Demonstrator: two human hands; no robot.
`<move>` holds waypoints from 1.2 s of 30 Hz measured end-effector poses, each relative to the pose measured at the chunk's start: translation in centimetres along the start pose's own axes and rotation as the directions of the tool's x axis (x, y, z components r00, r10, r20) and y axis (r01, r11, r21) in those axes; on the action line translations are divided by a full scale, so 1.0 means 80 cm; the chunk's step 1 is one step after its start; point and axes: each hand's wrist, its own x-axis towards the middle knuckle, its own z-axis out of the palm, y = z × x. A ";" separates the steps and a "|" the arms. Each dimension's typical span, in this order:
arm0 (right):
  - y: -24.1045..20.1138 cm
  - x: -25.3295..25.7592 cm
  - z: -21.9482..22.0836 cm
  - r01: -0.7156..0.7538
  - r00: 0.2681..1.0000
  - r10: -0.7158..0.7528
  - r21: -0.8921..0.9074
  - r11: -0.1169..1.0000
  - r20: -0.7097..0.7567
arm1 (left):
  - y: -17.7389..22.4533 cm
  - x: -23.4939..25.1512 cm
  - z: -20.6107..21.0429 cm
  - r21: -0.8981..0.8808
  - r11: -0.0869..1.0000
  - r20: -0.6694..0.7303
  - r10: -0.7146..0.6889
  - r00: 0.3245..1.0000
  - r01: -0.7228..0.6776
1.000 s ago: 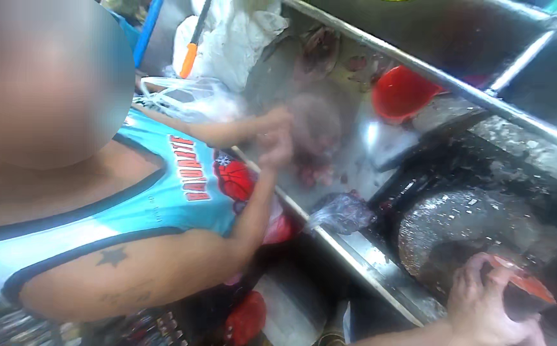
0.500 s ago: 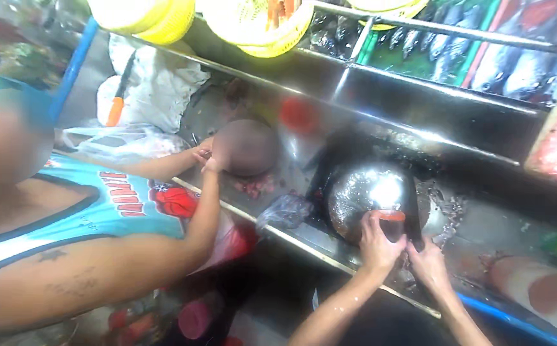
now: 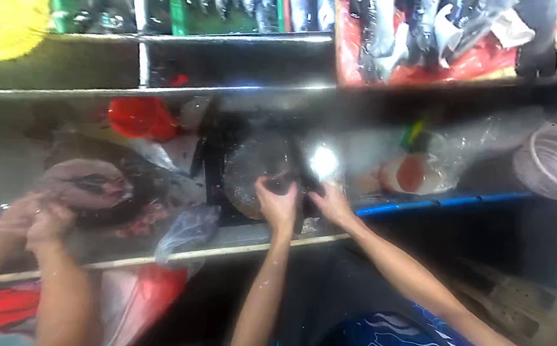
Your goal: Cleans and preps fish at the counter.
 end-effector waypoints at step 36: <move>0.019 -0.017 0.008 0.101 0.952 -0.038 0.194 0.976 -0.304 | 0.019 0.013 0.020 0.014 0.998 -0.002 0.069 0.998 -0.069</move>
